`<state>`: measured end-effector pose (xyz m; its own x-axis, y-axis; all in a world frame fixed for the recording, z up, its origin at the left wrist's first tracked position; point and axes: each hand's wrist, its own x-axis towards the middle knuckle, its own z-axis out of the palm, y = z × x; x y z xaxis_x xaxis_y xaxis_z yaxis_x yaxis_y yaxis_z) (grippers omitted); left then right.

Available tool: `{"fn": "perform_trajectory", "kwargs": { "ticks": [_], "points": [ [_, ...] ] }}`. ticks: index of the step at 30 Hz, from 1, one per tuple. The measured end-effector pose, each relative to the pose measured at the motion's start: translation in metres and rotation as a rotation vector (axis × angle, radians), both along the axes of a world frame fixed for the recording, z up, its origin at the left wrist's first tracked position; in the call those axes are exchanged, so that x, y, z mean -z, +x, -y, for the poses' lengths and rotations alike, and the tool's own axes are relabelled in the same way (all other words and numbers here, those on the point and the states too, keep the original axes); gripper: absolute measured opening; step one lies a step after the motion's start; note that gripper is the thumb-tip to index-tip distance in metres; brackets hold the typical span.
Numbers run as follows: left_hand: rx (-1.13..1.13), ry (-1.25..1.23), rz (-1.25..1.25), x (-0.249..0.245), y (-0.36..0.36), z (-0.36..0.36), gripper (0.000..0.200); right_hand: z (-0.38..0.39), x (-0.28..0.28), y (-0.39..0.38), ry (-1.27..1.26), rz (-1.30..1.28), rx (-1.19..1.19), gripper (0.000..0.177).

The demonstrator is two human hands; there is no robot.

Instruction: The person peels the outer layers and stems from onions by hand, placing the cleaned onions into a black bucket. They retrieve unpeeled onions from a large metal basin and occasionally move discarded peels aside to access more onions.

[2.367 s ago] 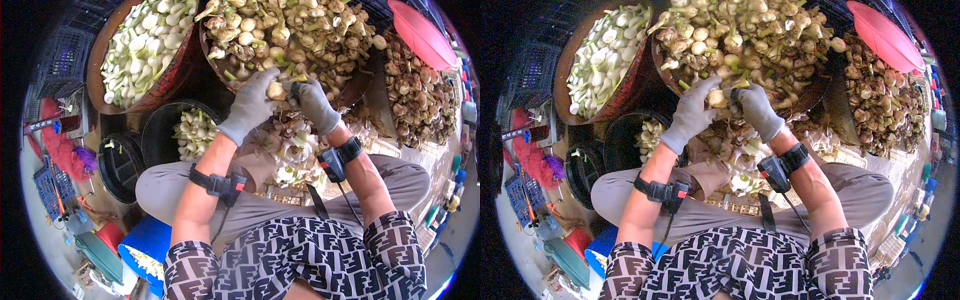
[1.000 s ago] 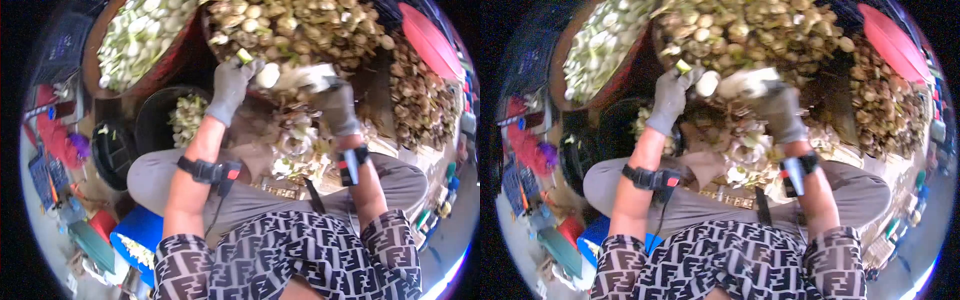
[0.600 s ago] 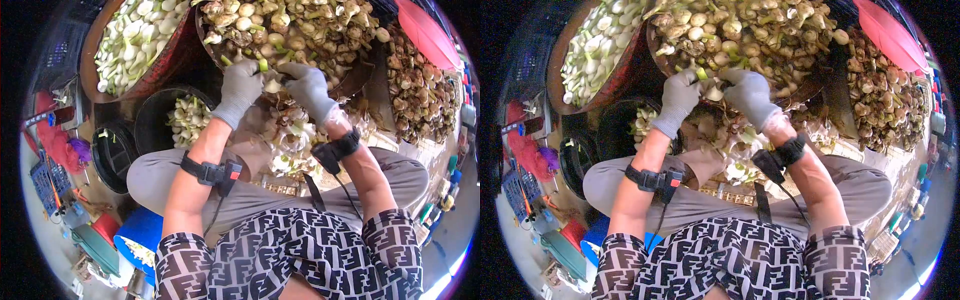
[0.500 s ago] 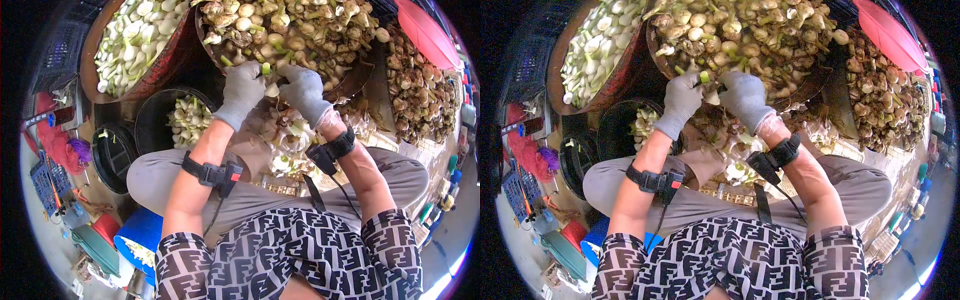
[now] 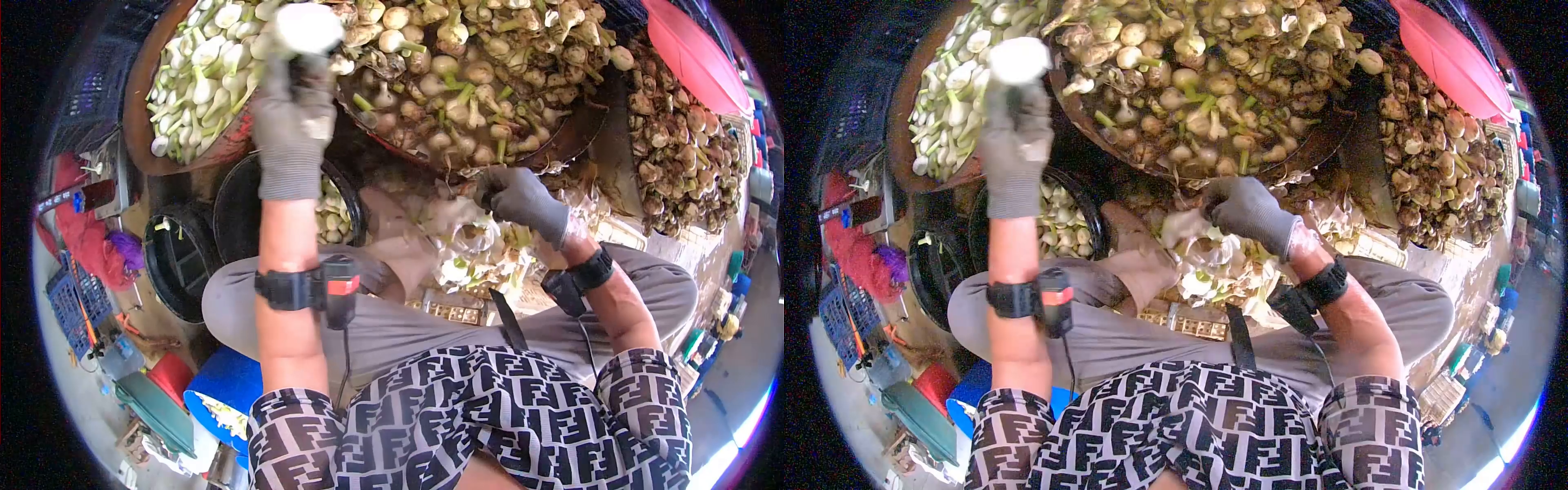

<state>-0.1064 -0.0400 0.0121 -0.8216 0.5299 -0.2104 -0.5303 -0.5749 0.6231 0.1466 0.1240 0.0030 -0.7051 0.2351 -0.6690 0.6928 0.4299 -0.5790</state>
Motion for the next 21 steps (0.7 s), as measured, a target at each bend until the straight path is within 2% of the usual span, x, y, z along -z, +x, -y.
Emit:
{"fn": "perform_trajectory", "kwargs": {
  "ticks": [1,2,3,4,5,6,8,11,14,15,18,21],
  "points": [
    [-0.096,0.044,0.069,-0.006,-0.009,0.005,0.046,-0.006,0.001,-0.003,-0.001,-0.024,0.020,0.023],
    [-0.101,0.126,0.033,-0.011,-0.009,0.012,0.050,-0.014,0.001,-0.010,-0.001,-0.050,0.039,0.023],
    [-0.128,0.065,0.051,-0.016,-0.004,0.008,0.055,-0.023,-0.003,-0.022,0.000,-0.179,0.059,0.022],
    [-0.077,0.057,0.132,-0.010,-0.005,0.005,0.040,-0.035,0.014,-0.036,0.165,-0.317,0.042,0.024],
    [0.028,0.050,0.104,-0.003,-0.001,0.001,0.044,-0.048,0.026,-0.048,0.325,-0.260,0.057,0.022],
    [0.132,0.040,0.079,0.003,0.004,-0.003,0.048,-0.062,0.044,-0.061,0.465,-0.339,-0.059,0.022],
    [0.294,0.059,0.074,0.012,0.010,-0.012,0.041,-0.087,0.100,-0.084,0.742,-0.497,-0.299,0.021],
    [0.289,-0.206,-0.040,-0.004,0.022,-0.024,0.042,-0.097,0.158,-0.121,0.827,-0.124,-0.582,0.026],
    [0.283,-0.248,-0.059,-0.006,0.023,-0.028,0.041,-0.087,0.153,-0.136,0.761,0.102,-0.944,0.025],
    [0.298,-0.254,-0.028,-0.005,0.021,-0.028,0.040,-0.086,0.153,-0.131,0.810,0.020,-0.954,0.024],
    [0.289,-0.316,-0.044,-0.005,0.020,-0.029,0.038,-0.093,0.150,-0.124,0.560,-0.032,-0.893,0.023],
    [0.358,-0.480,-0.104,0.001,0.021,-0.034,0.039,-0.096,0.137,-0.121,0.462,0.041,-0.724,0.024]
  ]
}}
